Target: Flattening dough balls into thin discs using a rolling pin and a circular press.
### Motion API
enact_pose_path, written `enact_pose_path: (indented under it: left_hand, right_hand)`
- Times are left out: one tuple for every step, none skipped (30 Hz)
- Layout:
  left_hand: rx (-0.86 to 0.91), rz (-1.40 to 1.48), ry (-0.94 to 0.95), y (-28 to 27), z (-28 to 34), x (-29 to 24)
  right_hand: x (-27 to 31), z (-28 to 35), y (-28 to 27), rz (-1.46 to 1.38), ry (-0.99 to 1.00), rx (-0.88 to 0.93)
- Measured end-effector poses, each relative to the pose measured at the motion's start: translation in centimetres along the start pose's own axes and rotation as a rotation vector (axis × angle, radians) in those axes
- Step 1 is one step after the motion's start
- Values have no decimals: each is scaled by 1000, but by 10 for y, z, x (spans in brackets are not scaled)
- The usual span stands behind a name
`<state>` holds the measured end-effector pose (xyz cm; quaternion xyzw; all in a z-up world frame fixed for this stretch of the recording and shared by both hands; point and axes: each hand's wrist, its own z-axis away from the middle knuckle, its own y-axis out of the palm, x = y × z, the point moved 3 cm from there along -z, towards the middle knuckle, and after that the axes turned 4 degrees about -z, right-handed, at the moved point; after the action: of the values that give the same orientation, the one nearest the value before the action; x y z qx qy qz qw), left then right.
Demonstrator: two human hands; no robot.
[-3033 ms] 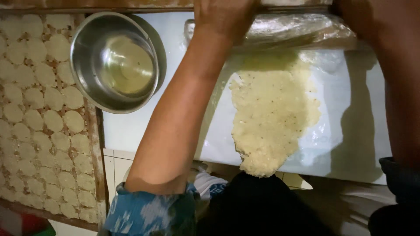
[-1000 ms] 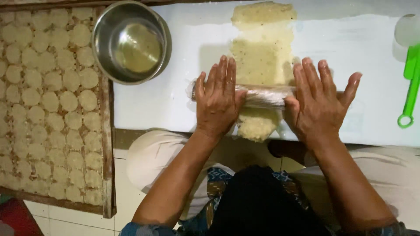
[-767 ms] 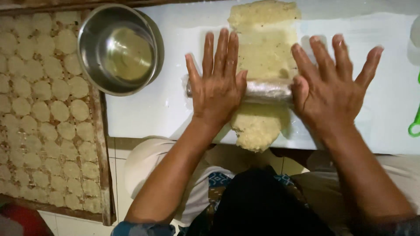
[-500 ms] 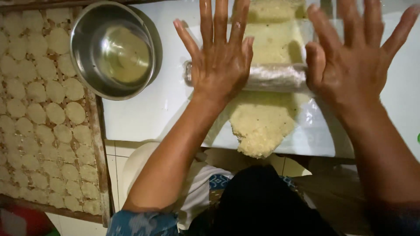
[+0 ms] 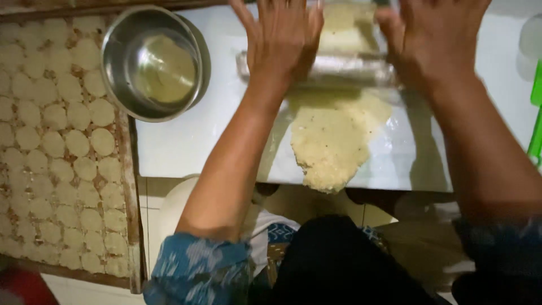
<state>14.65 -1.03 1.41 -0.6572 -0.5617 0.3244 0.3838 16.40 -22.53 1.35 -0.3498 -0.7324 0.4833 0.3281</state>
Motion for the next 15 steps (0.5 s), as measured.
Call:
enact_pose_path:
  left_hand:
    - [136, 74, -111, 3, 6, 2]
    - [145, 76, -114, -2, 14, -1]
    - [236, 32, -135, -5, 23, -4]
    - [311, -17, -151, -5, 27, -4]
    - [303, -18, -151, -11, 37, -6]
    - [436, -23, -154, -14, 45, -8]
    - [569, -27, -156, -18, 53, -11]
    - [566, -30, -160, -25, 61, -12]
    - [669, -121, -119, -29, 72, -14]
    - [767, -213, -77, -34, 81, -15]
    - [761, -216, -82, -30, 97, -15]
    - [621, -83, -72, -28, 110, -17]
    - [478, 48, -59, -26, 122, -18]
    - [463, 44, -61, -24, 133, -15]
    - [489, 10, 10, -21, 144, -13]
  right_hand:
    - [13, -1, -8, -172, 78, 157]
    - [8, 11, 0, -174, 80, 167]
    - [3, 25, 10, -135, 91, 203]
    - [-4, 33, 20, -89, 97, 222]
    - [8, 42, 12, -86, 94, 215]
    - [18, 48, 6, -107, 175, 295]
    - [27, 56, -1, -128, 256, 375]
    - [33, 65, -4, -129, 251, 373]
    - [41, 72, -10, -112, 161, 259]
    - [48, 79, -16, -97, 70, 143]
    - [54, 86, -22, -96, 65, 138]
    - [59, 92, -27, -103, 58, 195]
    - [65, 98, -32, -109, 51, 251]
    - [68, 106, -36, -103, 43, 239]
    - [71, 114, -40, -135, 2, 217]
